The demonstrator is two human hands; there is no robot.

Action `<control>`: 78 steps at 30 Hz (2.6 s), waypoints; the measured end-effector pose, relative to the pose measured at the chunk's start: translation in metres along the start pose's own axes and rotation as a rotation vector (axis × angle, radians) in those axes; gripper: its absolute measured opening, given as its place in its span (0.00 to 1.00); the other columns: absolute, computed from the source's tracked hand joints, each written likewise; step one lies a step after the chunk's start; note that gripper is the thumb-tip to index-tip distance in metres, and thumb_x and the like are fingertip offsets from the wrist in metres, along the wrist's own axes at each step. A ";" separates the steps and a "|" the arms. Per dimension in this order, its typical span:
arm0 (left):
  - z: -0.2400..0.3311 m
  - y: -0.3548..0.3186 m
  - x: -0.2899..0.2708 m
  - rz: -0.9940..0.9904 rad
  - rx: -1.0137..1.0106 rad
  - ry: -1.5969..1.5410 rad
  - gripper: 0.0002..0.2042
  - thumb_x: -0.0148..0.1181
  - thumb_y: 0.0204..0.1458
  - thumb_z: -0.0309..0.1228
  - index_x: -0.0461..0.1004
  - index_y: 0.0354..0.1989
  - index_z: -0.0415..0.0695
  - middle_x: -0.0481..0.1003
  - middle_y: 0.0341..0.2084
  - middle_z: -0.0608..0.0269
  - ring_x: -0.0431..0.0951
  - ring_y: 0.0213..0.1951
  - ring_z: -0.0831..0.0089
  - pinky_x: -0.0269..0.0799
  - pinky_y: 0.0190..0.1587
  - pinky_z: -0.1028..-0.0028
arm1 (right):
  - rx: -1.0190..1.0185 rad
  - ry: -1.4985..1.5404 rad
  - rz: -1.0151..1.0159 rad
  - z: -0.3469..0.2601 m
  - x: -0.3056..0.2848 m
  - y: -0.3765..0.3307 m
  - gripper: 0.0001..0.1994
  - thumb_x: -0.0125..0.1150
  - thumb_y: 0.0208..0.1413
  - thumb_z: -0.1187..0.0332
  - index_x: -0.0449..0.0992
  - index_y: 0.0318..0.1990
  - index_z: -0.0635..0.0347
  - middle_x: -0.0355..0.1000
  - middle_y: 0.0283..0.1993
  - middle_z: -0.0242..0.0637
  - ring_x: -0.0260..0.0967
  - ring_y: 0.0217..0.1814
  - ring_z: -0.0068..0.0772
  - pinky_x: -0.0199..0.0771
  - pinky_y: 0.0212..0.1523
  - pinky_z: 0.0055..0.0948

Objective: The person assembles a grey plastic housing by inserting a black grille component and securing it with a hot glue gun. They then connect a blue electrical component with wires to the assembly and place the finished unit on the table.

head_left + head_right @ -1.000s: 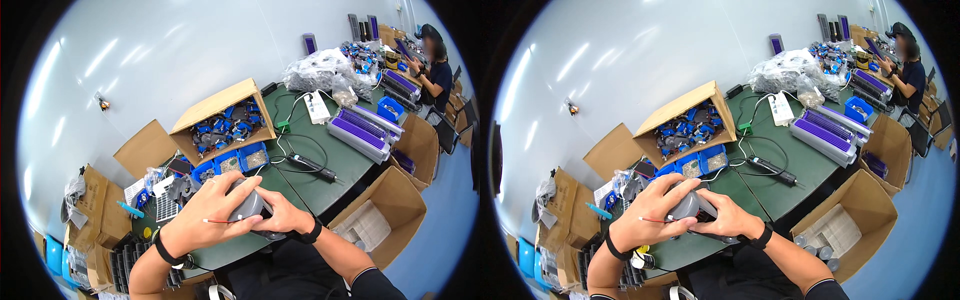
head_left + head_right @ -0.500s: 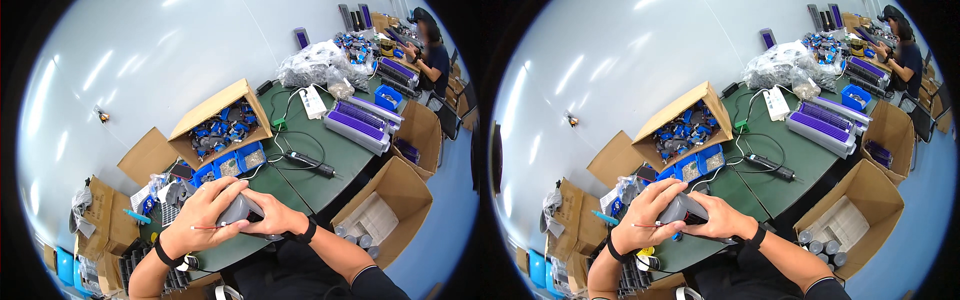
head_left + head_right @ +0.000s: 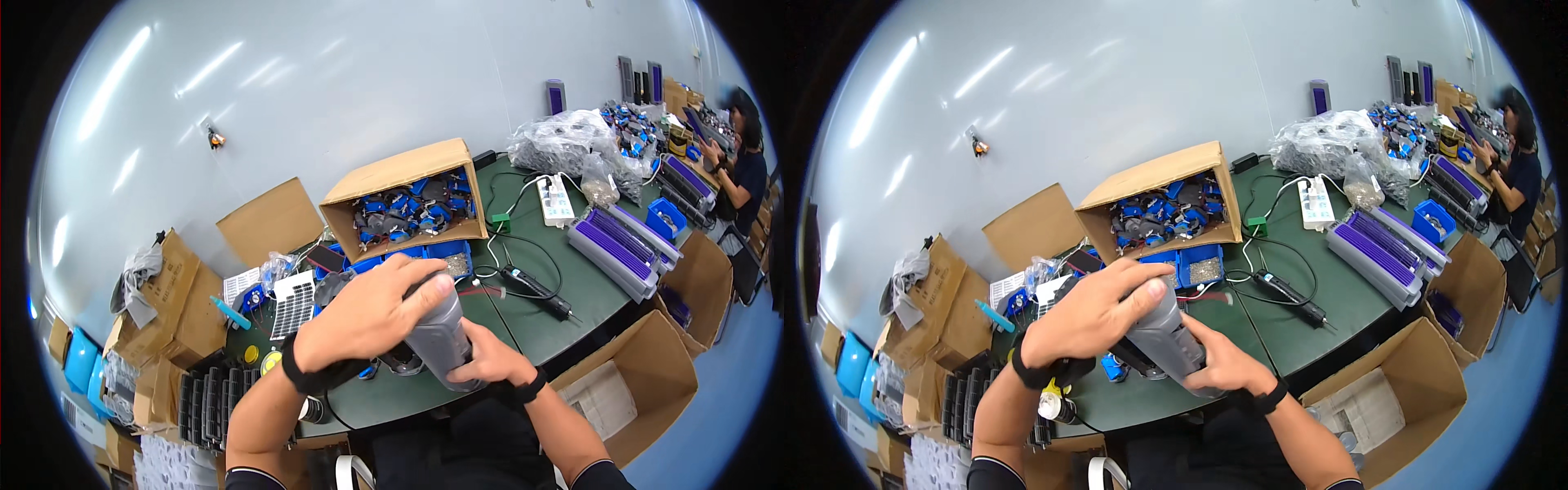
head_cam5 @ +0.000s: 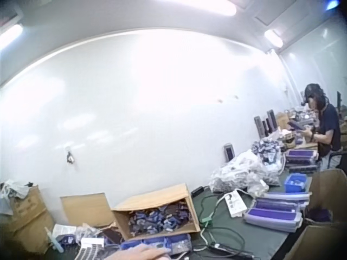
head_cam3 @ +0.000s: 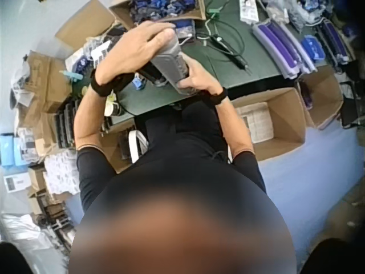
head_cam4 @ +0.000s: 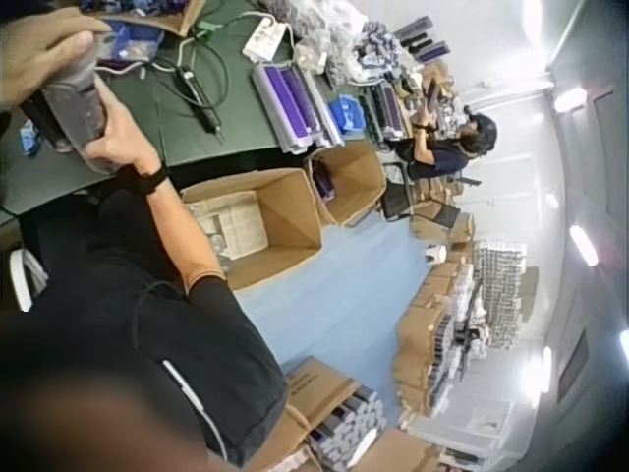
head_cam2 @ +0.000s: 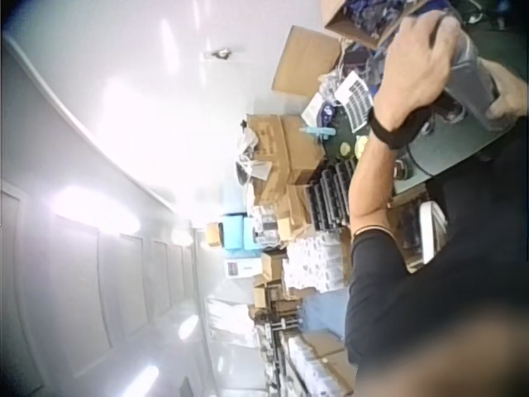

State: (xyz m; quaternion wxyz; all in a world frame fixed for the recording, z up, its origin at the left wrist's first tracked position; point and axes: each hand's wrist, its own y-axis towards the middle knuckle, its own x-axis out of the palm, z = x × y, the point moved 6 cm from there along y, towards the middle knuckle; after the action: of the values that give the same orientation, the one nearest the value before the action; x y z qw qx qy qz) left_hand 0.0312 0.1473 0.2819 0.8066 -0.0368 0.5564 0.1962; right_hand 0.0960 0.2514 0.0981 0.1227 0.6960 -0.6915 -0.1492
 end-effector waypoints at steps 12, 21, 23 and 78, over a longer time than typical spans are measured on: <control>-0.021 0.024 0.025 0.128 0.297 -0.347 0.17 0.46 0.73 0.36 0.77 0.41 0.36 0.76 0.34 0.55 0.76 0.39 0.64 0.71 0.47 0.67 | 0.144 0.212 0.021 0.031 0.001 -0.002 0.35 0.78 0.38 0.74 0.74 0.59 0.64 0.77 0.47 0.31 0.72 0.49 0.25 0.72 0.53 0.28; -0.013 0.026 0.027 -0.053 0.240 -0.193 0.16 0.44 0.74 0.38 0.75 0.46 0.37 0.76 0.40 0.50 0.76 0.47 0.52 0.71 0.54 0.59 | 0.127 0.072 0.057 0.033 -0.003 -0.006 0.36 0.83 0.40 0.70 0.73 0.60 0.65 0.76 0.51 0.35 0.73 0.54 0.30 0.72 0.59 0.33; -0.015 0.020 0.026 -0.032 0.236 -0.166 0.16 0.44 0.73 0.38 0.75 0.45 0.38 0.75 0.40 0.49 0.76 0.47 0.51 0.71 0.53 0.58 | 0.121 -0.058 0.154 0.022 0.008 -0.014 0.39 0.85 0.42 0.66 0.72 0.62 0.66 0.76 0.56 0.40 0.73 0.59 0.35 0.71 0.63 0.36; -0.143 -0.242 0.122 0.226 -0.394 -0.312 0.55 0.83 0.44 0.32 0.51 0.80 0.41 0.75 0.62 0.44 0.78 0.60 0.55 0.71 0.66 0.59 | 0.858 0.785 -0.130 0.111 0.181 -0.026 0.20 0.58 0.74 0.65 0.71 0.65 0.71 0.81 0.49 0.45 0.83 0.47 0.35 0.88 0.47 0.35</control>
State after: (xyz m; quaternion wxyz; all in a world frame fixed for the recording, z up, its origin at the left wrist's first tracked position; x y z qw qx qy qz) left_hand 0.0283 -0.0813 0.0781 0.8330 -0.1000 0.3769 0.3924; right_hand 0.0786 0.0752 -0.0211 0.0674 0.7277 -0.5487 0.4061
